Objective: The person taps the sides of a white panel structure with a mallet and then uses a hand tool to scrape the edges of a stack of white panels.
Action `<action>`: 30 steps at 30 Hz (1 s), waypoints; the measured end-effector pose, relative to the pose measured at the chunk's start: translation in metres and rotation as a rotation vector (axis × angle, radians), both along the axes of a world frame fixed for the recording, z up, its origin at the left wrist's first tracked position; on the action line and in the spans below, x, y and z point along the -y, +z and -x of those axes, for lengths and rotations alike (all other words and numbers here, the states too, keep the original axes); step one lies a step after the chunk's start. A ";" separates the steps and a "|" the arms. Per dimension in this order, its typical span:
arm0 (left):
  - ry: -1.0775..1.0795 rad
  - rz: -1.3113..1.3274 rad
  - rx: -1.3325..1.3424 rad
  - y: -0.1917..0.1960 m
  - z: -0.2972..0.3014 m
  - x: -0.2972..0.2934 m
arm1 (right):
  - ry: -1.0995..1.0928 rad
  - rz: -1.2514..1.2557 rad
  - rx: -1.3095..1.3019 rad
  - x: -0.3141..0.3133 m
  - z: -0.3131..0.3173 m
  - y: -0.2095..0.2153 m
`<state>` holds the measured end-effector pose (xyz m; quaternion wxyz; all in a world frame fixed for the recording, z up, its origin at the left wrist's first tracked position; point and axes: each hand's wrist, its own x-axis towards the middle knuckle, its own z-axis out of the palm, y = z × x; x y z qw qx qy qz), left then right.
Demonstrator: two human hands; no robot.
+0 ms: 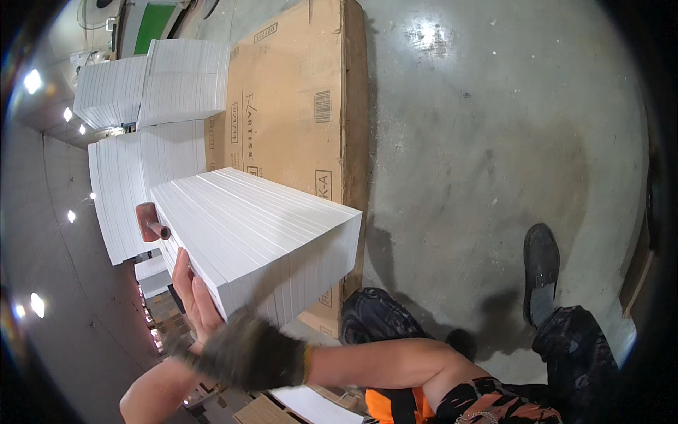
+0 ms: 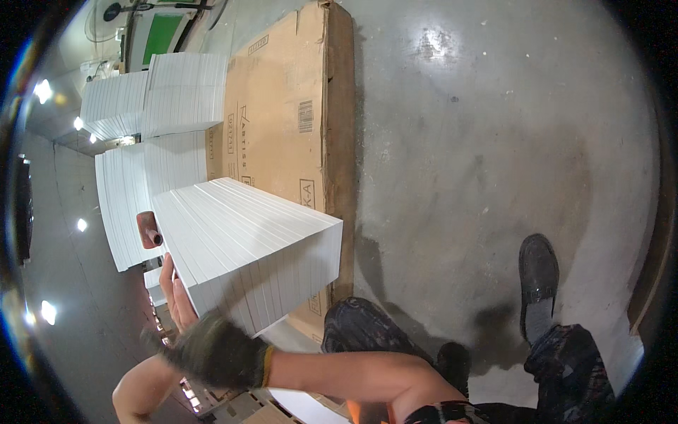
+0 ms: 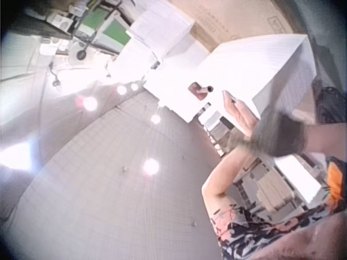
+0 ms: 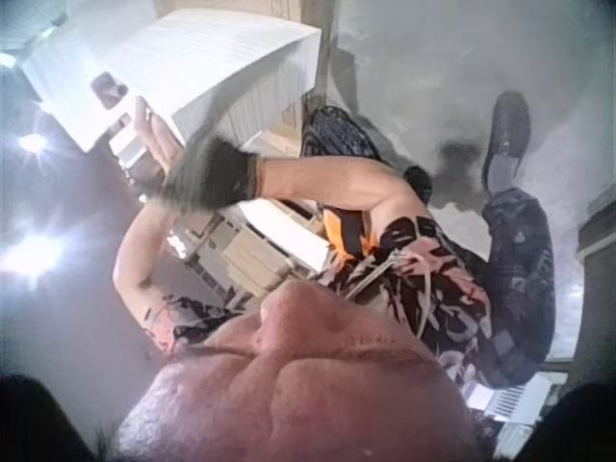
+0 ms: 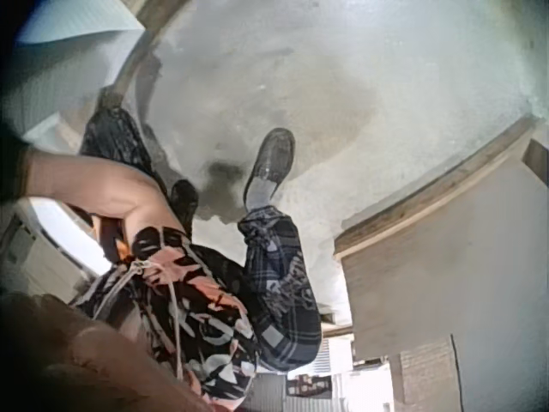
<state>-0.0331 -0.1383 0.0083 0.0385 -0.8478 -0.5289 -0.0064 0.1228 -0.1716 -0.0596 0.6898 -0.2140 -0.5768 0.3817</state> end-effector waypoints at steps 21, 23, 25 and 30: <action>-0.154 0.073 0.114 0.001 -0.050 -0.016 | -0.314 0.627 0.309 0.031 -0.049 -0.156; -0.161 0.105 0.129 0.002 -0.049 -0.019 | -0.300 0.626 0.324 0.033 -0.048 -0.156; -0.151 0.111 0.161 0.003 -0.052 -0.020 | -0.299 0.608 0.293 0.033 -0.048 -0.157; -0.131 0.116 0.237 -0.003 -0.053 -0.022 | -0.284 0.605 0.249 0.035 -0.051 -0.165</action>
